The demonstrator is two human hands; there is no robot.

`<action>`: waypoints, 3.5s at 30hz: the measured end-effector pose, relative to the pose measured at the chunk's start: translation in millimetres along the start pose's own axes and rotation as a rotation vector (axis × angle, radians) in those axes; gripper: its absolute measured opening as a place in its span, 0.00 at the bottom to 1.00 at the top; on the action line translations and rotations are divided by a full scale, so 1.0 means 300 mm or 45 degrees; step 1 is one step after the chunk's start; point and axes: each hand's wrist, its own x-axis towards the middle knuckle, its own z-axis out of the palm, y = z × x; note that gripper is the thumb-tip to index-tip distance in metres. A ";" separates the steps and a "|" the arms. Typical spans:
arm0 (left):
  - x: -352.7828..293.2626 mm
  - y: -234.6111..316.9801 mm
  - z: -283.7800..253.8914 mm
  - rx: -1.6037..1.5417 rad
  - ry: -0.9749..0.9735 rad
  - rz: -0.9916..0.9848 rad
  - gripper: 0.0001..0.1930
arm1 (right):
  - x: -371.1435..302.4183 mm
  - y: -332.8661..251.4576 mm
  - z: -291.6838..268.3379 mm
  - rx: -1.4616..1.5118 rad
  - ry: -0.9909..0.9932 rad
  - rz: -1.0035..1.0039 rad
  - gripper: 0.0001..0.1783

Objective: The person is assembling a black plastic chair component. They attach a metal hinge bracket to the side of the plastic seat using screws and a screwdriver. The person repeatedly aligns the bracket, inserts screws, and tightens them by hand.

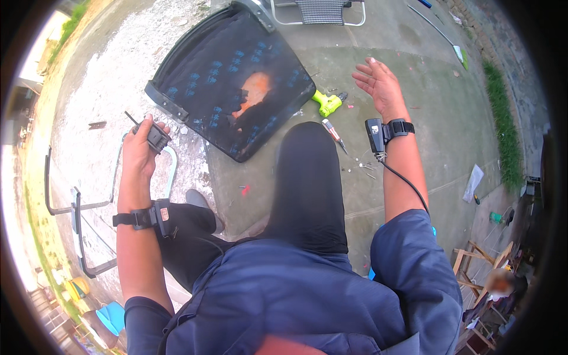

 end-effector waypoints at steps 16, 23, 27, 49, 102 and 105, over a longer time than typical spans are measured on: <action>0.167 -0.140 -0.115 -0.430 -0.065 -0.222 0.12 | -0.274 0.042 1.020 -0.568 -1.070 0.110 0.33; 0.279 -0.267 -0.062 -0.460 -0.037 -0.440 0.16 | -0.258 0.358 1.186 -0.543 -1.108 0.660 0.35; 0.311 -0.251 -0.035 -0.567 -0.050 -0.542 0.17 | -0.215 0.379 1.254 -0.302 -1.048 0.880 0.32; 0.372 -0.263 -0.054 -0.472 -0.070 -0.499 0.18 | -0.125 0.477 1.313 0.218 -0.877 1.193 0.18; 0.397 -0.282 -0.111 -1.061 -0.325 -0.657 0.24 | -0.202 0.422 1.409 -0.509 -0.862 0.561 0.14; 0.392 -0.288 -0.110 -1.146 -0.446 -0.655 0.26 | -0.186 0.408 1.408 -0.729 -0.905 0.407 0.16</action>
